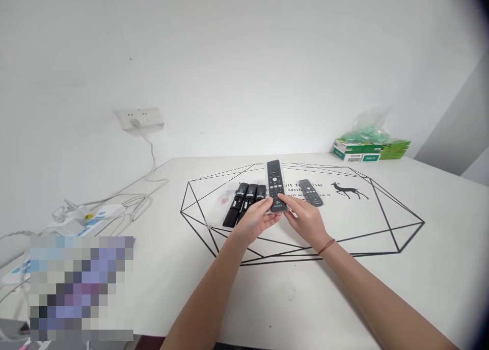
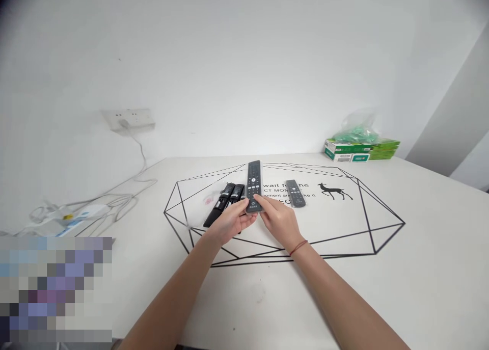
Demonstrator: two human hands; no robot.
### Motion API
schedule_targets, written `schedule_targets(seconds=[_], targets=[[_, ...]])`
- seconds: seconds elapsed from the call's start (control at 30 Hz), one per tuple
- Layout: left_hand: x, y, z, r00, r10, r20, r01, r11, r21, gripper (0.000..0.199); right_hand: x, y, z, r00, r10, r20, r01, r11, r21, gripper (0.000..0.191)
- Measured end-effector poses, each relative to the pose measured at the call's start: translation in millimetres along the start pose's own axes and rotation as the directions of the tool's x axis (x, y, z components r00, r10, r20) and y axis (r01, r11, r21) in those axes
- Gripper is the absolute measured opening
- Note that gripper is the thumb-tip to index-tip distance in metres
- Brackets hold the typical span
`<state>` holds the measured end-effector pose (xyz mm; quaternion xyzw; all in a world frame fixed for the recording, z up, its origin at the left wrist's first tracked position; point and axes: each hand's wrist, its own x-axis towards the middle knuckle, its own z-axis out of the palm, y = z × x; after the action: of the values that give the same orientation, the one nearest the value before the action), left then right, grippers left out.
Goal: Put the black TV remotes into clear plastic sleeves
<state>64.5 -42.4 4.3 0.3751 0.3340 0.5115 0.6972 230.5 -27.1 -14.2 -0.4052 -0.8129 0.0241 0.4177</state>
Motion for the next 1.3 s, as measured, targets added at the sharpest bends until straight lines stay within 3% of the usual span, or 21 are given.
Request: schedule_targets(seconds=[0.1, 0.17, 0.3, 0.37, 0.43, 0.5, 0.57, 0.67, 0.83, 1.03, 1.1, 1.2, 1.3], targets=[[1, 0, -0.5, 0.998, 0.065, 0.001, -0.065, 0.998, 0.000, 0.023, 2, -6, -3, 1.000, 0.020, 0.022, -0.024, 0.984, 0.178, 0.040], [2, 0, -1.9, 0.995, 0.098, -0.015, -0.098, 0.995, -0.012, 0.022, 4, -9, -4, 0.991, 0.102, 0.091, -0.127, 0.936, 0.328, 0.044], [5, -2, -3.9, 0.992, 0.127, -0.027, -0.128, 0.992, -0.019, 0.019, 6, -13, 0, 0.898, 0.334, 0.288, -0.440, 0.700, 0.562, 0.064], [6, -4, -4.0, 0.989, 0.139, -0.041, -0.137, 0.990, 0.035, 0.022, 6, -12, 4, 0.874, 0.357, 0.329, -0.485, 0.592, 0.644, 0.067], [8, -7, -4.4, 0.980, 0.165, -0.109, -0.149, 0.979, 0.141, 0.028, 6, -9, 8, 0.874, 0.372, 0.313, -0.480, 0.558, 0.677, 0.063], [11, -10, -5.6, 0.955, 0.200, -0.217, -0.141, 0.956, 0.258, 0.034, 5, -1, 10, 0.875, 0.412, 0.254, -0.474, 0.623, 0.622, 0.053], [13, -12, -7.5, 0.930, 0.221, -0.295, -0.117, 0.935, 0.334, 0.039, 5, 12, 11, 0.872, 0.459, 0.170, -0.482, 0.744, 0.463, 0.042], [14, -10, -9.0, 0.929, 0.205, -0.307, -0.078, 0.921, 0.381, 0.040, 5, 35, 11, 0.851, 0.522, 0.061, -0.525, 0.839, 0.144, 0.030], [10, -4, -5.2, 0.938, 0.180, -0.296, -0.034, 0.898, 0.439, 0.035, 7, 59, 12, 0.818, 0.575, 0.012, -0.566, 0.809, -0.161, 0.033], [10, 4, -9.3, 0.923, 0.228, -0.310, -0.057, 0.878, 0.475, 0.031, 8, 59, 11, 0.811, 0.579, 0.083, -0.505, 0.765, -0.400, 0.039], [11, 8, -16.7, 0.900, 0.268, -0.343, -0.065, 0.862, 0.503, 0.032, 8, 57, 8, 0.815, 0.578, 0.048, -0.497, 0.739, -0.455, 0.039], [14, 15, -32.3, 0.846, 0.354, -0.398, -0.090, 0.831, 0.549, 0.033, 6, 47, 8, 0.862, 0.502, -0.073, -0.465, 0.725, -0.509, 0.037], [18, 19, -48.4, 0.783, 0.460, -0.417, -0.131, 0.779, 0.613, 0.031, 3, 26, 20, 0.964, 0.263, 0.020, -0.235, 0.888, -0.394, 0.046]])
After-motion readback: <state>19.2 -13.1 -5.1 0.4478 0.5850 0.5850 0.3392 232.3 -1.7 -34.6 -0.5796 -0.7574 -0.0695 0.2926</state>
